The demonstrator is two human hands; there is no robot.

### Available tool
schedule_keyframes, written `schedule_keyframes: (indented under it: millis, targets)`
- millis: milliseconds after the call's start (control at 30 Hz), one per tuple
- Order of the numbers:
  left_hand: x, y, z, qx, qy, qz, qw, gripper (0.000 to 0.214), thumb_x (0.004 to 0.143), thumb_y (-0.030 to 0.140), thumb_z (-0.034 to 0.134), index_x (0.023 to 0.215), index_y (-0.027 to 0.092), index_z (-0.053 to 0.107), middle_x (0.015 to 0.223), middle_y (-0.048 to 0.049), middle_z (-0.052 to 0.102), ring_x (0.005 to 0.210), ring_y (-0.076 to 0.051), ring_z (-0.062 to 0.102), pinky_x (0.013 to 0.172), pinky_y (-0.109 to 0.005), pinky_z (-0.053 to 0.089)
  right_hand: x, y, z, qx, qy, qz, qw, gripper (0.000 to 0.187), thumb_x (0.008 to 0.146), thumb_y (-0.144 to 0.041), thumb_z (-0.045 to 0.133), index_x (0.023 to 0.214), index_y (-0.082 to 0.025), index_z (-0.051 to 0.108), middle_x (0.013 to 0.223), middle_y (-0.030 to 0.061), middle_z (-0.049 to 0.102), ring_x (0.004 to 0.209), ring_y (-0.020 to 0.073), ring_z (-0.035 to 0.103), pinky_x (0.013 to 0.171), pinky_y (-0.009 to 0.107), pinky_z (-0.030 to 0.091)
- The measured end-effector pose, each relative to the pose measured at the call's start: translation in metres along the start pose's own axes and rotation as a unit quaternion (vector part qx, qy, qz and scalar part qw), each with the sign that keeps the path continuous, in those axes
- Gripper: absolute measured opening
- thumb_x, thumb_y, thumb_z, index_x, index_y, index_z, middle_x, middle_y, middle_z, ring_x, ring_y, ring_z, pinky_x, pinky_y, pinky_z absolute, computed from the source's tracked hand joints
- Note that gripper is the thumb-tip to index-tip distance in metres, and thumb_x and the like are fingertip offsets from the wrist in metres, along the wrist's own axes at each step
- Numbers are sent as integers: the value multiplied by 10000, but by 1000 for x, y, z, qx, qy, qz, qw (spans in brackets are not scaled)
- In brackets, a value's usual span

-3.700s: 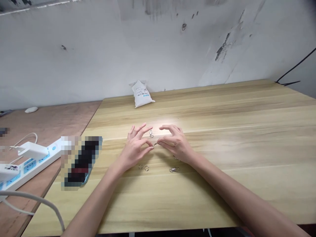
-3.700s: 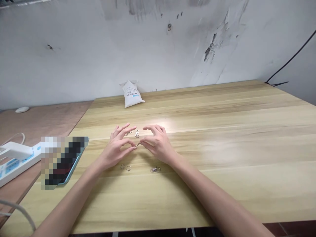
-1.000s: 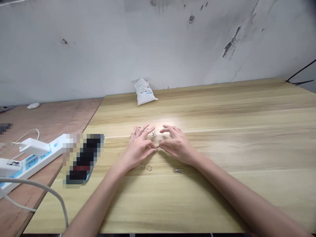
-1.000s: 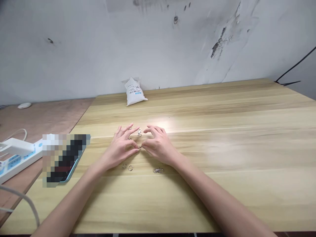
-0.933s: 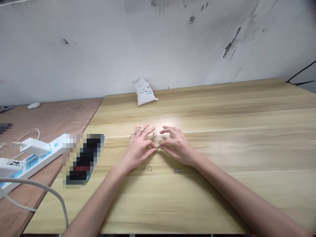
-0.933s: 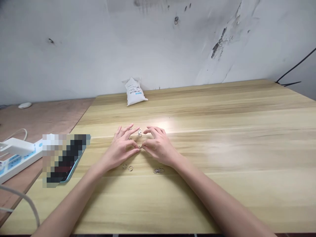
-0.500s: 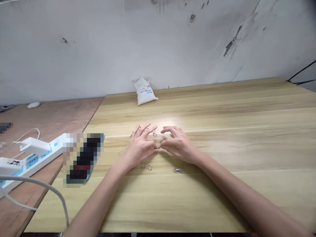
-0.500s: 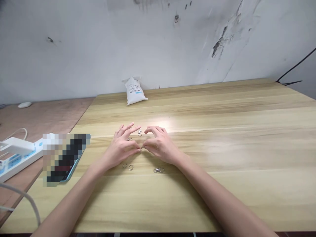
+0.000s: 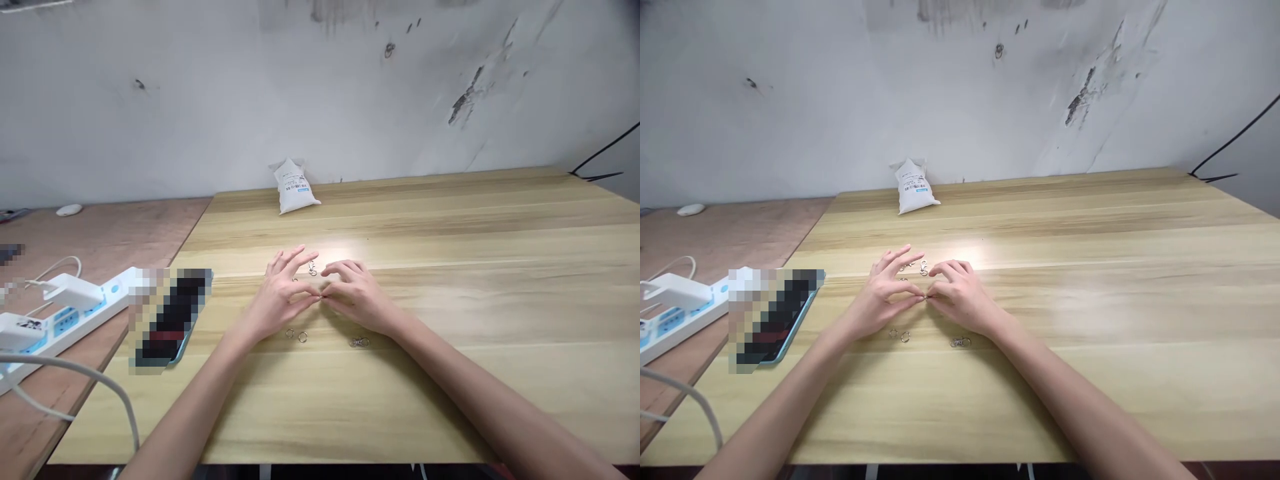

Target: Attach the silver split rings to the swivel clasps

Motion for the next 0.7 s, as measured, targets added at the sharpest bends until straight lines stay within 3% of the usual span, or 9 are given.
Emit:
schedule_keyframes:
  millis: [133, 267, 400, 500, 700]
  targets:
    - [0, -13, -3, -34, 27, -81, 996, 146, 909, 321, 606, 837, 267, 720, 1438, -16, 493, 1434, -281, 298, 1183, -613, 148, 4, -8, 0, -56, 32, -7, 998, 170, 925, -225, 576, 791, -215, 679, 1058, 63, 676, 1044, 219, 570, 957, 420, 402]
    - [-5, -30, 8, -78, 16, -143, 987, 162, 910, 331, 591, 832, 235, 694, 1395, -49, 518, 1419, -292, 313, 1147, -588, 275, 6, -16, 0, -128, 37, -26, 991, 202, 928, -172, 543, 777, -199, 675, 1068, 74, 672, 1057, 209, 568, 1039, 429, 357]
    - [-4, -24, 21, -53, -27, -87, 994, 148, 916, 318, 579, 877, 223, 686, 1419, -65, 495, 1416, -299, 315, 1135, -556, 314, 3, -14, 6, -183, 3, -36, 982, 186, 915, -152, 553, 791, -197, 683, 1174, 105, 638, 1167, 238, 529, 1086, 473, 314]
    - [-2, -15, 21, -8, -22, -36, 999, 102, 901, 280, 606, 933, 245, 696, 1414, -61, 506, 1402, -298, 337, 1132, -556, 315, 2, -14, 9, -207, -15, -38, 977, 173, 921, -132, 534, 883, -196, 690, 1246, 129, 602, 1230, 253, 492, 1108, 495, 290]
    - [1, -5, 14, 21, 3, 1, 1000, 146, 890, 248, 628, 766, 230, 702, 1369, -56, 552, 1383, -298, 363, 1114, -539, 332, 3, -18, 9, -196, -20, -40, 980, 190, 942, -158, 517, 901, -213, 694, 1241, 128, 593, 1252, 250, 474, 1110, 504, 290]
Point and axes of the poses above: each hand's wrist, its own x-axis towards the middle knuckle, its own z-axis out of the palm, y = z × x, the point moved 10 cm from there along x, towards the middle knuckle
